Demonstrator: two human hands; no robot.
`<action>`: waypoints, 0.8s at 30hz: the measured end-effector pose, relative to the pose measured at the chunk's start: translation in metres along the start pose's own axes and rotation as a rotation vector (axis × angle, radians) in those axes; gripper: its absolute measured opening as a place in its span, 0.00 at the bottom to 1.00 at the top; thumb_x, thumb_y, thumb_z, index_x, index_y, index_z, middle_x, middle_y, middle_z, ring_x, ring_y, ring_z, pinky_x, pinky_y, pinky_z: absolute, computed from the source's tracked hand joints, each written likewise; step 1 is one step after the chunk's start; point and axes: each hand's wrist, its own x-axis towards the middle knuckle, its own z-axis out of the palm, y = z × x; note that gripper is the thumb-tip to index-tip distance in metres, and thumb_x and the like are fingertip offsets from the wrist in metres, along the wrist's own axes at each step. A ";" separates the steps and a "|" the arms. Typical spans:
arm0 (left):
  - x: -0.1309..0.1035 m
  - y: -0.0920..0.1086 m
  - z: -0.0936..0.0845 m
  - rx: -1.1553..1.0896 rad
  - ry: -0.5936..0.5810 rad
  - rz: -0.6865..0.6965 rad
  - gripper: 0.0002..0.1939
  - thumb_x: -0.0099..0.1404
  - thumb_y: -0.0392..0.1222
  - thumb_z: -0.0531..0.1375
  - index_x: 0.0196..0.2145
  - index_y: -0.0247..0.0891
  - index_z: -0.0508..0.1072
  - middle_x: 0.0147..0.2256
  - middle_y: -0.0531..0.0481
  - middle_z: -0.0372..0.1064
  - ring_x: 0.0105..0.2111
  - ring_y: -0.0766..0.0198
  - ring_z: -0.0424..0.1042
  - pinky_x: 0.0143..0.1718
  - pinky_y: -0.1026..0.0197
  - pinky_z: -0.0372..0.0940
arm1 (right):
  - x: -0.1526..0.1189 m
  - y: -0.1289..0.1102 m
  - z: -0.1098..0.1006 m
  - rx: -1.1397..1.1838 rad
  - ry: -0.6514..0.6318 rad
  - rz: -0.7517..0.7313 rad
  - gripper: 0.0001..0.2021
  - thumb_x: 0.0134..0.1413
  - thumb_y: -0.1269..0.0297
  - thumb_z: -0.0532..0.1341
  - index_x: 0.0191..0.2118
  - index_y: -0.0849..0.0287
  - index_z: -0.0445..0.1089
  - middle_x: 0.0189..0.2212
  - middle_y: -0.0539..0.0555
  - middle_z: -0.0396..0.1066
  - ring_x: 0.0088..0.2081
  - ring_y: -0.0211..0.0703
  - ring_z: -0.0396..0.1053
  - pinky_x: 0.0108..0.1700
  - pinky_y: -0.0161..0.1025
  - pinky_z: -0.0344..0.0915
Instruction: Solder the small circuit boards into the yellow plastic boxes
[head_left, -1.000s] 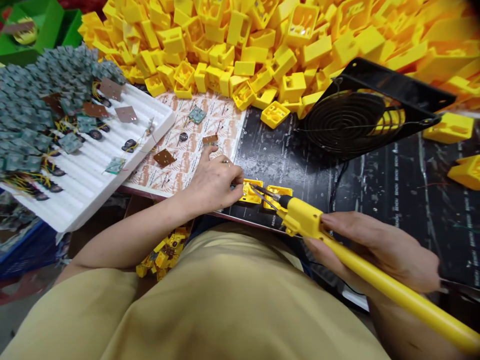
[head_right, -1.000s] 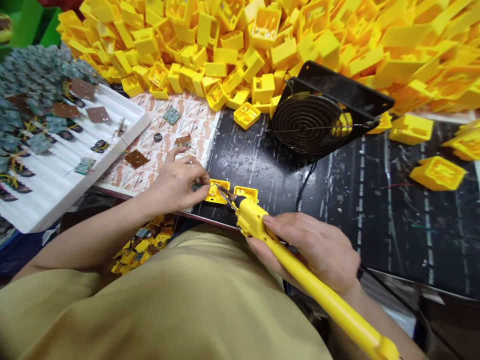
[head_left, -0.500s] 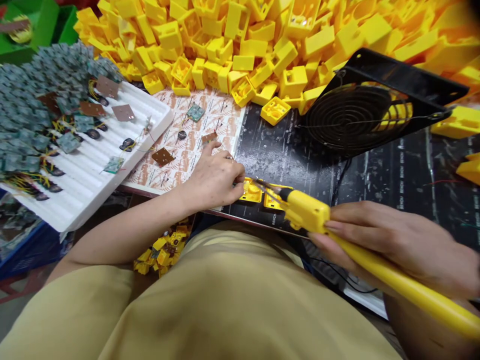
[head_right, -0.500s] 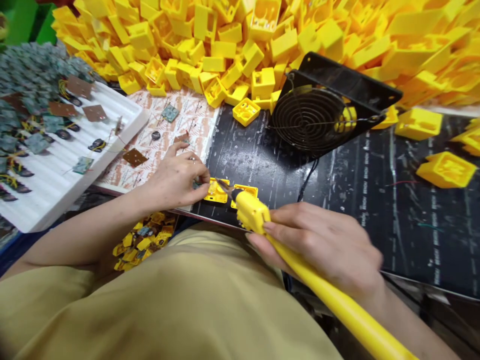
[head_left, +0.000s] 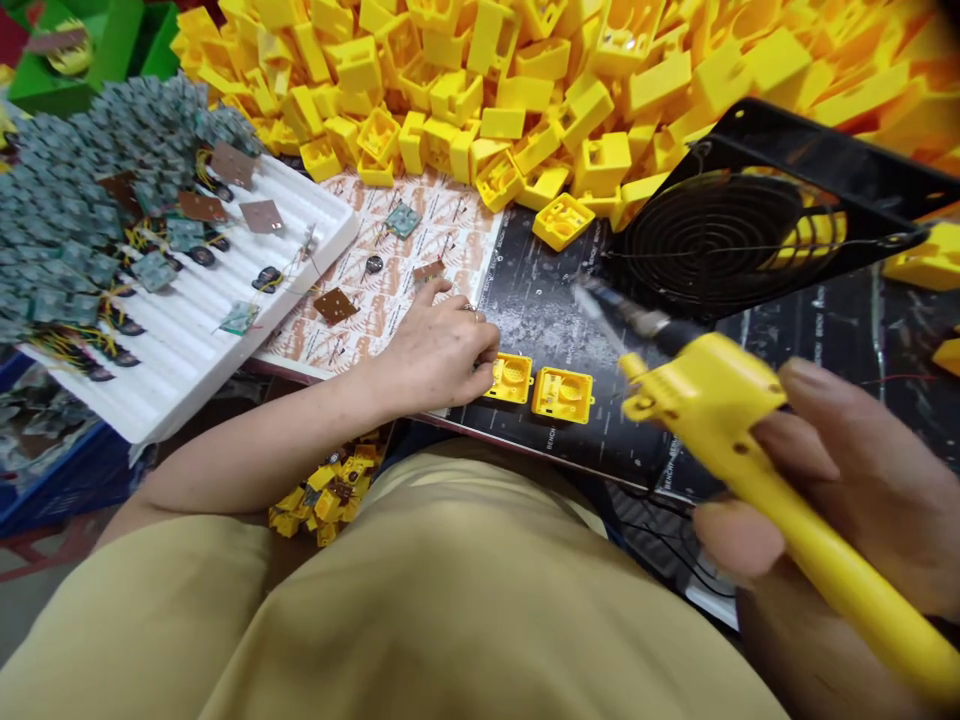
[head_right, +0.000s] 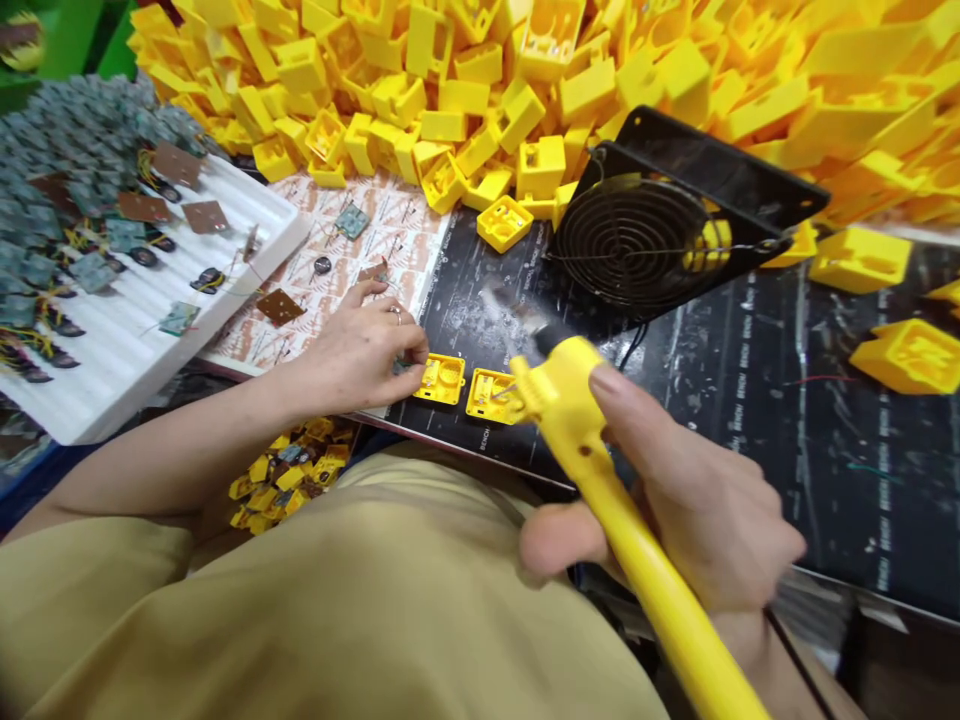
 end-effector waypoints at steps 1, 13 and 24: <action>-0.002 -0.002 -0.003 -0.016 0.034 -0.006 0.10 0.60 0.42 0.56 0.29 0.38 0.76 0.28 0.49 0.74 0.39 0.54 0.72 0.57 0.40 0.56 | 0.004 -0.001 0.005 -0.020 -0.029 -0.029 0.29 0.61 0.49 0.59 0.65 0.53 0.58 0.35 0.53 0.76 0.29 0.45 0.74 0.28 0.41 0.69; -0.062 -0.042 0.021 -0.177 0.239 -0.298 0.13 0.66 0.47 0.59 0.38 0.39 0.81 0.36 0.46 0.78 0.37 0.57 0.73 0.42 0.53 0.63 | 0.018 0.010 0.065 0.090 -0.333 -0.170 0.21 0.55 0.55 0.67 0.50 0.56 0.62 0.45 0.57 0.73 0.49 0.53 0.72 0.53 0.53 0.67; -0.026 -0.029 0.026 -0.640 0.305 -0.025 0.06 0.64 0.40 0.60 0.34 0.39 0.78 0.37 0.49 0.78 0.41 0.63 0.74 0.48 0.58 0.66 | 0.025 -0.005 0.095 -0.047 -0.244 -0.126 0.21 0.58 0.60 0.65 0.54 0.57 0.62 0.40 0.56 0.74 0.38 0.48 0.74 0.54 0.52 0.65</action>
